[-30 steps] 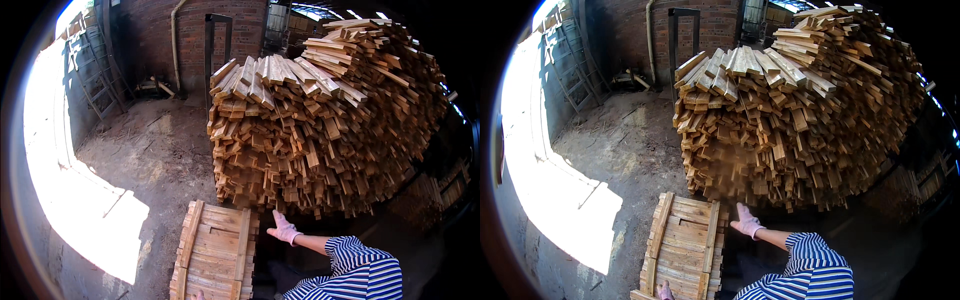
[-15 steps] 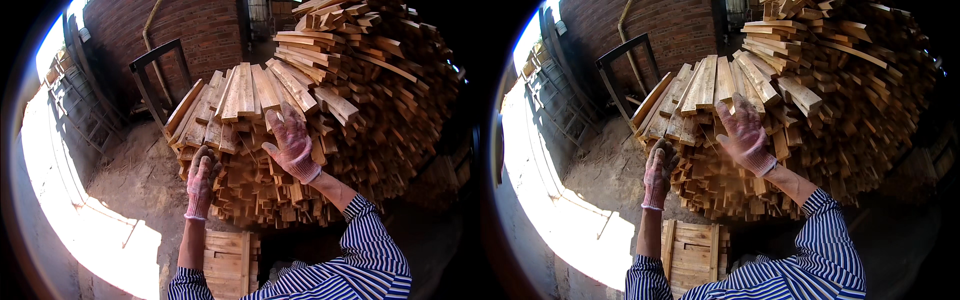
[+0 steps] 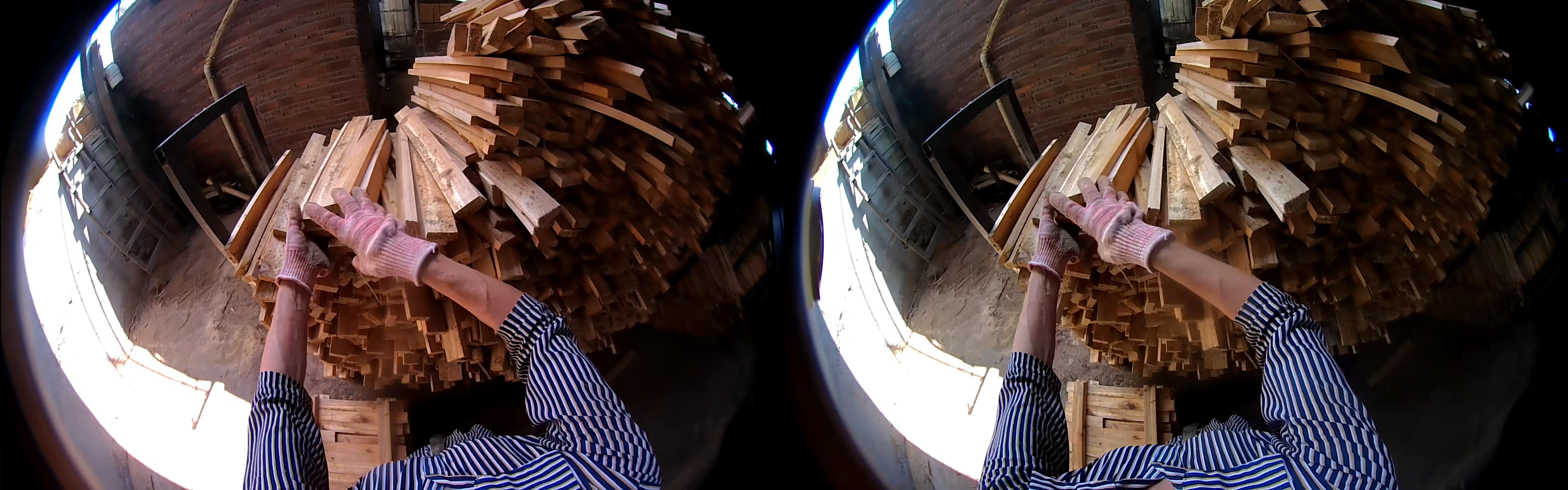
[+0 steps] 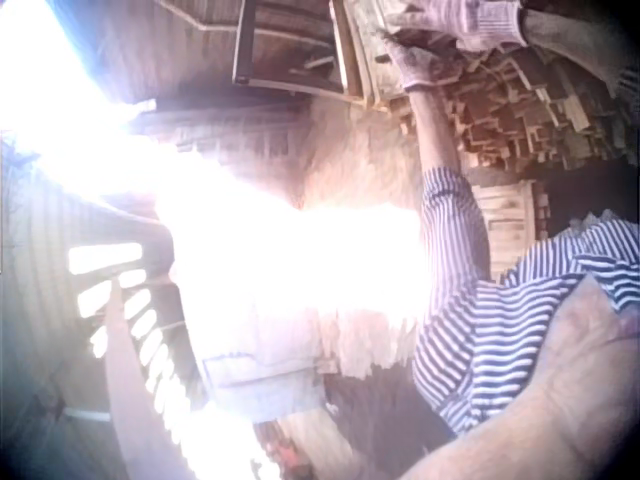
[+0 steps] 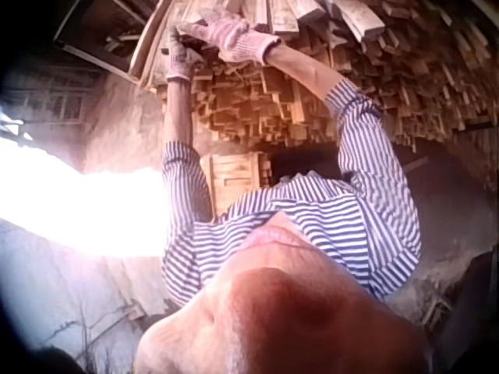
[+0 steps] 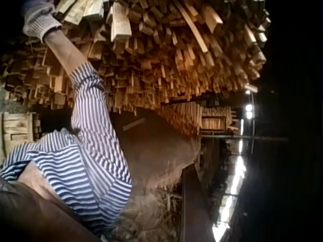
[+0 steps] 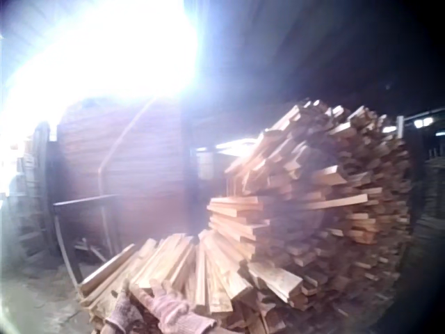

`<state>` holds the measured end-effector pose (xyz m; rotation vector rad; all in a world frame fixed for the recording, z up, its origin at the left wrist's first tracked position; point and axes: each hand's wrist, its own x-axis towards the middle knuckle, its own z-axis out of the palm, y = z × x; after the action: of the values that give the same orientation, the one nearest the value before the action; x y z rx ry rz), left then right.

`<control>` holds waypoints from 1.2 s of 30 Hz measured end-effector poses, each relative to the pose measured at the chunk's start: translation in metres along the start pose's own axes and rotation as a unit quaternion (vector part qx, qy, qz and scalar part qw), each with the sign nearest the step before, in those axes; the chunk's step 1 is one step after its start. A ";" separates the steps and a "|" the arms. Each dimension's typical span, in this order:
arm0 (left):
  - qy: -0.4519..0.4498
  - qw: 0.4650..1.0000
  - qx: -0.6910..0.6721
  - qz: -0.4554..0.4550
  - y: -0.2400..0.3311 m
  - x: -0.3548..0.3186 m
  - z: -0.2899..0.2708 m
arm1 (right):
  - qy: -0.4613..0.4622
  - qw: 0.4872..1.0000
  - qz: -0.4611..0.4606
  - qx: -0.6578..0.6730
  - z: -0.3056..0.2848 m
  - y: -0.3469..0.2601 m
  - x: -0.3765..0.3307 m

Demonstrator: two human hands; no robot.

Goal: The person stacks wooden planks by hand, picking them up from a pile and arranging them into a neat stack. The person wears pink gloves and a striped shirt while performing the task in a workshop environment.

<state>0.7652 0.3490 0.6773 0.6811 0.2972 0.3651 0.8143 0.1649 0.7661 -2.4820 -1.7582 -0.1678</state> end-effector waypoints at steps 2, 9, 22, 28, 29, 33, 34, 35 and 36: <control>-0.076 0.987 -0.113 -0.080 0.019 0.008 -0.027 | 0.088 0.959 -0.067 0.261 0.012 0.022 0.013; 0.019 0.999 0.036 -0.017 0.011 0.021 -0.010 | -0.041 0.805 0.377 0.456 0.005 0.021 0.071; 0.091 0.881 0.450 0.117 -0.008 -0.099 0.070 | 0.118 0.555 0.158 0.808 0.029 0.017 -0.057; 0.017 0.923 0.380 0.059 0.002 -0.158 0.046 | 0.223 0.372 0.033 0.901 0.082 0.001 -0.081; -0.073 0.914 0.398 0.042 0.027 -0.153 0.039 | 0.230 0.359 -0.003 0.904 0.095 0.001 -0.075; 0.006 0.878 0.477 0.040 0.066 -0.087 -0.020 | 0.192 0.402 0.092 0.890 0.051 -0.032 -0.075; 0.025 0.869 0.484 0.098 0.046 -0.061 -0.021 | 0.205 0.419 0.106 0.878 0.048 -0.030 -0.078; 0.019 0.900 0.434 -0.026 0.025 -0.060 0.005 | 0.218 0.434 0.122 0.866 0.055 -0.025 -0.077; 0.055 0.929 0.365 -0.035 0.017 -0.050 0.007 | 0.231 0.449 0.127 0.854 0.049 -0.025 -0.077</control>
<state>0.7197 0.3365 0.7015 1.3813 0.5739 0.2167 0.7674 0.1087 0.7066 -0.8099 -0.4020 0.6010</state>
